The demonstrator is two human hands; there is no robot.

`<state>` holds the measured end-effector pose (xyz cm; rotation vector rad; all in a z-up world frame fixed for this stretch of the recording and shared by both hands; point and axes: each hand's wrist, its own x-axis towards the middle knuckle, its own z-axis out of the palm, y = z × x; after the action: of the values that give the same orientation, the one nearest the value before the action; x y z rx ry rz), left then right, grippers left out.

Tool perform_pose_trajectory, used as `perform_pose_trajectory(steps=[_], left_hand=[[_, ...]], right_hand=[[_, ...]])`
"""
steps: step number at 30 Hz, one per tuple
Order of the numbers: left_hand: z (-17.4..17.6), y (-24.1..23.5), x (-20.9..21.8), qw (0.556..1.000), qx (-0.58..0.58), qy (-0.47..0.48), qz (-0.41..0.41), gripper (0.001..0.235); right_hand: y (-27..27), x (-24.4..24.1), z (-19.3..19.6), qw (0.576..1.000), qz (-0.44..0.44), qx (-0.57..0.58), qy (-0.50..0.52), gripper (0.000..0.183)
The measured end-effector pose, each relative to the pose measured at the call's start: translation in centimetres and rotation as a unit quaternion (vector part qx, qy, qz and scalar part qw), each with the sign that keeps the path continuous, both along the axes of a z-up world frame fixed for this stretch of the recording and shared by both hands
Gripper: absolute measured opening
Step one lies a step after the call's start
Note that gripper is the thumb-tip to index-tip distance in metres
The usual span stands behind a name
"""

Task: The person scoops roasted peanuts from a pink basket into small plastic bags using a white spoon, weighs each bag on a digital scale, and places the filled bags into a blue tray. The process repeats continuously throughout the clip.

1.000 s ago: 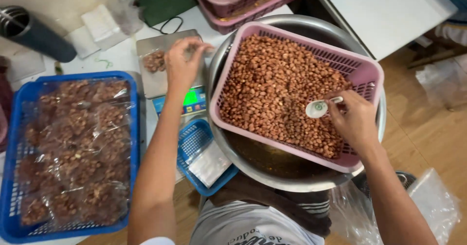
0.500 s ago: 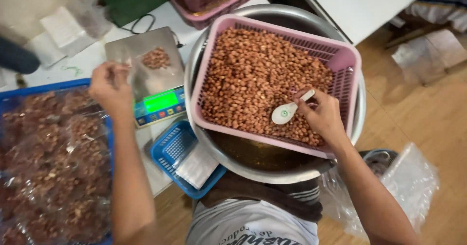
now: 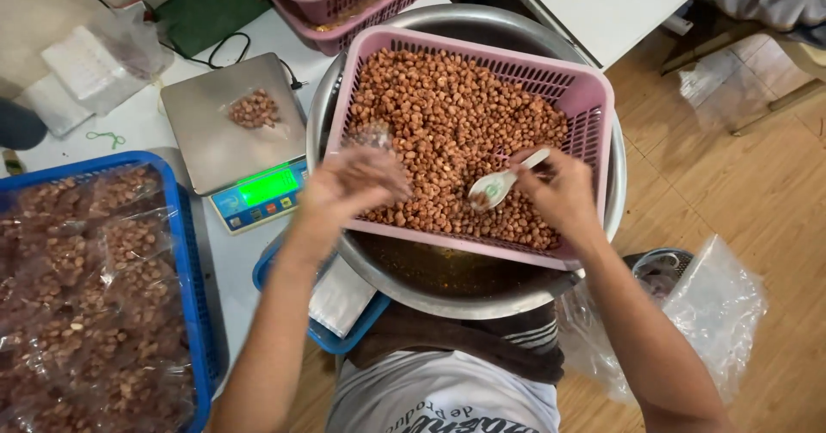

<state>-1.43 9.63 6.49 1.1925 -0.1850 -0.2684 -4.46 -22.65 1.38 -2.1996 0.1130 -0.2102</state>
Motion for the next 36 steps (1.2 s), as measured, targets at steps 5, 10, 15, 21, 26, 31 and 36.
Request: perform_pose_trajectory(steps=[5, 10, 15, 21, 26, 31, 36], left_hand=[[-4.2, -4.6, -1.3, 0.962, 0.248, -0.105, -0.032, 0.065], [-3.5, -7.1, -1.9, 0.929, 0.331, -0.065, -0.152, 0.057], [-4.2, -7.6, -1.2, 0.92, 0.346, -0.085, -0.164, 0.06], [-5.8, -4.1, -1.5, 0.971, 0.188, -0.14, -0.051, 0.023], [-5.5, 8.8, -1.2, 0.975, 0.052, -0.112, 0.183, 0.007], [-5.9, 22.6, -2.6, 0.615, 0.607, 0.003, 0.503, 0.04], [-7.5, 19.4, -3.9, 0.612, 0.667, -0.181, 0.384, 0.037]], right_hand=[[-0.9, 0.1, 4.2, 0.997, -0.015, 0.009, -0.072, 0.011], [-0.9, -0.3, 7.6, 0.992, -0.027, 0.052, -0.112, 0.011], [-2.4, 0.2, 6.4, 0.991, -0.031, 0.08, -0.105, 0.014], [-5.4, -0.1, 4.2, 0.992, -0.016, -0.091, -0.092, 0.012], [-4.7, -1.1, 2.6, 0.974, -0.029, -0.22, -0.04, 0.008], [-0.7, -1.1, 3.9, 0.971, -0.055, -0.173, 0.157, 0.017], [-5.6, 4.0, -3.2, 0.937, 0.018, -0.339, -0.078, 0.028]])
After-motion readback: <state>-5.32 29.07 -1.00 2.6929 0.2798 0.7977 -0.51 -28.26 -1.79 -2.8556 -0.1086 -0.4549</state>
